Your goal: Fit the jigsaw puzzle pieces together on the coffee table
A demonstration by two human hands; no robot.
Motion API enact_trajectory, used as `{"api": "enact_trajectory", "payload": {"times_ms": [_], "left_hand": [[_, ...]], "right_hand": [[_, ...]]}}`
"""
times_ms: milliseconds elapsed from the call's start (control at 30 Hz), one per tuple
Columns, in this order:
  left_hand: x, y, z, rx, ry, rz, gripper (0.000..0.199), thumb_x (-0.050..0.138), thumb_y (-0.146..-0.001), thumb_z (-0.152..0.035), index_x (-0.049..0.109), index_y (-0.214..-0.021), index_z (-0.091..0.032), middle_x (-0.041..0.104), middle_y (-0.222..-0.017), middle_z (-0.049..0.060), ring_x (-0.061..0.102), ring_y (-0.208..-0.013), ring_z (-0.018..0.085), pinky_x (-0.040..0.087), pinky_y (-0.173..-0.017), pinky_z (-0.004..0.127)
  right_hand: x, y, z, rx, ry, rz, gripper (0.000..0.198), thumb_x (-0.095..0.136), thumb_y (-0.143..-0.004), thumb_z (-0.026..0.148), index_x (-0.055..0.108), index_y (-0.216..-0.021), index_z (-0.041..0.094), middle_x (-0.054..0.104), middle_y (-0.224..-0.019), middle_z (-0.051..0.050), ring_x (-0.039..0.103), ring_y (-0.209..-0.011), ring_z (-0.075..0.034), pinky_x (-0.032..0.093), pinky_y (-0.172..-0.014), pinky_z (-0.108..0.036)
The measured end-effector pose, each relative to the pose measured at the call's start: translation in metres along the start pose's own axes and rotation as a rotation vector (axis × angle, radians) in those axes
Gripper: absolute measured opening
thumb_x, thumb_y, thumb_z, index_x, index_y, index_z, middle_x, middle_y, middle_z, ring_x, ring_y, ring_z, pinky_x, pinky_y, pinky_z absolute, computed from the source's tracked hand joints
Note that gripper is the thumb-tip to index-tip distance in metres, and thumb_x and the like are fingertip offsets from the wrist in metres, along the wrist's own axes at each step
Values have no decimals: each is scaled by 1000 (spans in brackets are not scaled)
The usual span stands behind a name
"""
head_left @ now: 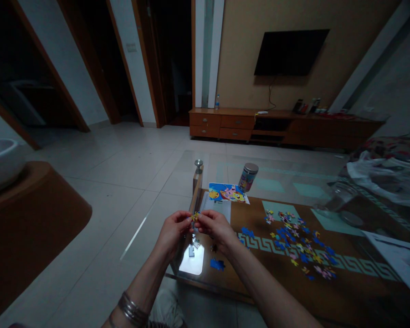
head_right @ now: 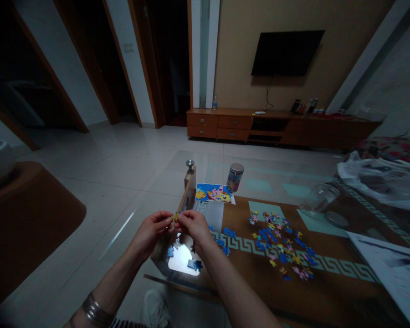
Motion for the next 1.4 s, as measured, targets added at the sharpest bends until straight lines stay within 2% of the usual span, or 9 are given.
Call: {"api": "enact_trajectory", "payload": {"times_ms": [133, 433, 833, 967, 1167, 1400], "left_hand": [[2, 0, 1, 33, -75, 39, 27, 77, -55, -24, 61, -73, -12, 65, -67, 4, 58, -56, 11, 46, -55, 20], [0, 0, 0, 22, -218, 90, 28, 74, -60, -28, 66, -81, -10, 67, -70, 6, 55, -56, 10, 42, -55, 22], [2, 2, 2, 79, -317, 134, 15, 67, -63, -27, 62, -68, -13, 56, -55, -1, 46, -46, 8, 34, -47, 20], [0, 1, 3, 71, -334, 140, 17, 68, -63, -28, 62, -69, -13, 55, -54, -2, 45, -45, 8, 33, -46, 20], [-3, 1, -1, 26, -319, 186, 22, 70, -62, -32, 62, -67, -13, 58, -57, 1, 47, -47, 9, 37, -49, 22], [-2, 6, -9, 42, -388, 247, 21, 70, -63, -32, 59, -61, -14, 59, -55, 1, 48, -45, 9, 34, -47, 21]], "right_hand": [[2, 4, -1, 20, -30, 23, 7, 62, -78, 22, 58, -72, 18, 63, -64, -1, 60, -59, -10, 49, -61, -23], [2, 5, -1, 4, 14, 21, 10, 59, -77, 19, 57, -67, 18, 62, -60, 0, 58, -56, -10, 46, -59, -23], [-2, 3, -2, -65, 132, 6, 12, 62, -71, 15, 54, -63, 20, 58, -53, 2, 55, -51, -11, 44, -54, -26], [-3, 3, -2, -75, 146, 17, 11, 61, -72, 16, 55, -63, 20, 60, -54, 2, 57, -52, -11, 45, -55, -26], [-3, 4, -2, -56, 152, 66, 10, 62, -73, 18, 58, -63, 18, 62, -55, 1, 58, -53, -11, 46, -55, -24], [-3, 12, 2, 11, 137, 154, 14, 58, -75, 18, 60, -61, 18, 65, -57, -1, 58, -52, -9, 46, -55, -22]]}}
Point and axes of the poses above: each hand's wrist, its own y-axis away from the middle knuckle, its own x-axis out of the palm, z = x × y, the point moved 2 cm from there along -y, towards the middle knuckle
